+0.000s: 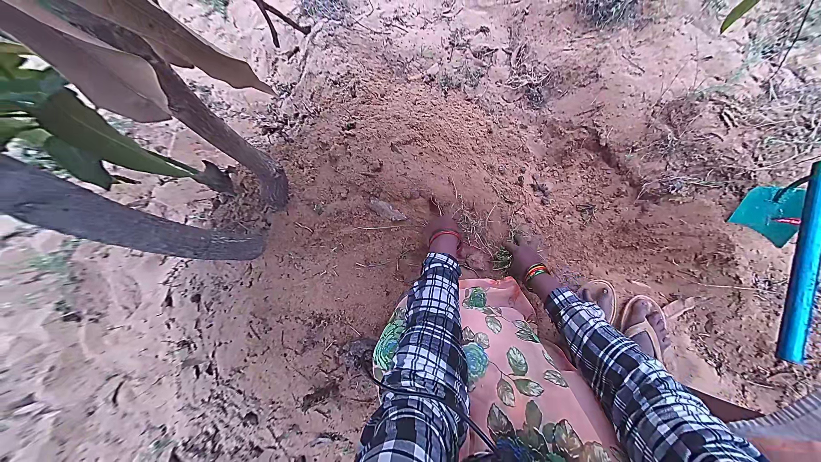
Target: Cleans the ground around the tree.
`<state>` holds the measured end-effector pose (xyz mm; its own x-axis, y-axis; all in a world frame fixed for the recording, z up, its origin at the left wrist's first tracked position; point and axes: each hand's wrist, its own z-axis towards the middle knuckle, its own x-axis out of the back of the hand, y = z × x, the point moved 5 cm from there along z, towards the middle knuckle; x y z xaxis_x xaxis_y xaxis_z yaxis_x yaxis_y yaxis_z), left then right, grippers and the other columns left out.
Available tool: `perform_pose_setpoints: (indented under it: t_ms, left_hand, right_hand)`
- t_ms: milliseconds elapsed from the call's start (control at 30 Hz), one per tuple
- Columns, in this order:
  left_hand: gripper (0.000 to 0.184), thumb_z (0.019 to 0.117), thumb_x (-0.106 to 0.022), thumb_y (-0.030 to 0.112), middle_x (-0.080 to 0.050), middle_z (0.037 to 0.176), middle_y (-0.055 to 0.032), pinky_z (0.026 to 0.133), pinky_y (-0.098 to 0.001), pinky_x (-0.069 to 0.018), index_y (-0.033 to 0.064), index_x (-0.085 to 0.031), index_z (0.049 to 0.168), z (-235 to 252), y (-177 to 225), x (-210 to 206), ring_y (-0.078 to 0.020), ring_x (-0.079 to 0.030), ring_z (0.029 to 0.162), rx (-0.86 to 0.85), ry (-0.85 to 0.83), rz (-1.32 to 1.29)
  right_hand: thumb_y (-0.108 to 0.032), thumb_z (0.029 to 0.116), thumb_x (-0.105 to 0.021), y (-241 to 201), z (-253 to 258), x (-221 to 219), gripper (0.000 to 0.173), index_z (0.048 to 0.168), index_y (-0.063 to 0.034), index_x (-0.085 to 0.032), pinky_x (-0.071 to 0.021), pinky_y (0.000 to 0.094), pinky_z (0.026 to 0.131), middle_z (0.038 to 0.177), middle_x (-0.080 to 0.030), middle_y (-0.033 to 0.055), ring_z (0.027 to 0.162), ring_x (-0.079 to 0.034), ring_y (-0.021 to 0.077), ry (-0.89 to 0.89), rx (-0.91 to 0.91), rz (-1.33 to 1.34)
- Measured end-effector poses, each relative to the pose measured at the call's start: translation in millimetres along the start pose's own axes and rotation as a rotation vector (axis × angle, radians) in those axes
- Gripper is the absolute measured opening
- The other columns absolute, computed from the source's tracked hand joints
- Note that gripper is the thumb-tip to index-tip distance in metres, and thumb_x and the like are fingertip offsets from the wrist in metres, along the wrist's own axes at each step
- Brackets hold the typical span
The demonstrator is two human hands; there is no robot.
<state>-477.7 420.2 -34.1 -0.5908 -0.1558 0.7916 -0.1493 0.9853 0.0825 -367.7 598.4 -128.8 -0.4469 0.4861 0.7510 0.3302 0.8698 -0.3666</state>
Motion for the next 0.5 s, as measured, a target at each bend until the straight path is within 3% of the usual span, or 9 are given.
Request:
perform_pose_setpoints:
  t_ms: [133, 233, 300, 400, 500]
  left_hand:
    - [0.047, 0.0932, -0.071, 0.021, -0.061, 0.139, -0.0237, 0.105, -0.0678, -0.0446, 0.0081, -0.063, 0.138, 4, 12, -10, -0.0425, -0.057, 0.132, -0.111, -0.119, -0.019]
    - [0.039, 0.0937, -0.071, 0.016, -0.065, 0.133, -0.0225, 0.105, -0.0657, -0.0445, 0.0091, -0.068, 0.132, -12, 26, 1, -0.0411, -0.060, 0.128, -0.208, -0.148, -0.123]
    - [0.037, 0.0965, -0.068, 0.015, -0.065, 0.132, -0.0234, 0.105, -0.0658, -0.0444, 0.0075, -0.066, 0.133, -21, 31, 11, -0.0421, -0.060, 0.127, -0.243, -0.121, -0.187]
    - [0.037, 0.0981, -0.066, 0.016, -0.066, 0.133, -0.0233, 0.106, -0.0655, -0.0444, 0.0085, -0.066, 0.135, -16, 24, 20, -0.0423, -0.060, 0.127, -0.210, -0.026, -0.247]
    - [0.039, 0.0979, -0.067, 0.020, -0.063, 0.136, -0.0250, 0.106, -0.0650, -0.0450, 0.0045, -0.065, 0.134, -12, 12, 26, -0.0428, -0.058, 0.130, -0.078, 0.059, -0.206]
  right_hand:
    - [-0.005, 0.0761, -0.080, 14, -5, 6, 0.059, 0.133, -0.0115, -0.068, -0.0467, 0.0638, 0.107, 0.153, -0.049, 0.0235, 0.136, -0.050, 0.0473, 0.091, 0.007, 0.108]
    - [0.000, 0.0854, -0.074, 36, -13, 27, 0.053, 0.137, 0.0037, -0.062, -0.0442, 0.0596, 0.111, 0.146, -0.054, 0.0294, 0.133, -0.055, 0.0440, 0.147, -0.100, 0.306]
    - [0.002, 0.0879, -0.072, 56, -16, 36, 0.050, 0.136, 0.0073, -0.060, -0.0427, 0.0586, 0.113, 0.145, -0.054, 0.0308, 0.134, -0.054, 0.0443, 0.215, -0.154, 0.398]
    - [-0.001, 0.0865, -0.075, 74, -15, 42, 0.053, 0.137, 0.0044, -0.060, -0.0438, 0.0615, 0.110, 0.140, -0.057, 0.0318, 0.132, -0.056, 0.0460, 0.226, -0.211, 0.387]
    - [-0.009, 0.0891, -0.074, 81, -11, 32, 0.061, 0.147, -0.0035, -0.055, -0.0396, 0.0621, 0.114, 0.154, -0.043, 0.0310, 0.140, -0.047, 0.0481, 0.116, -0.253, 0.236]
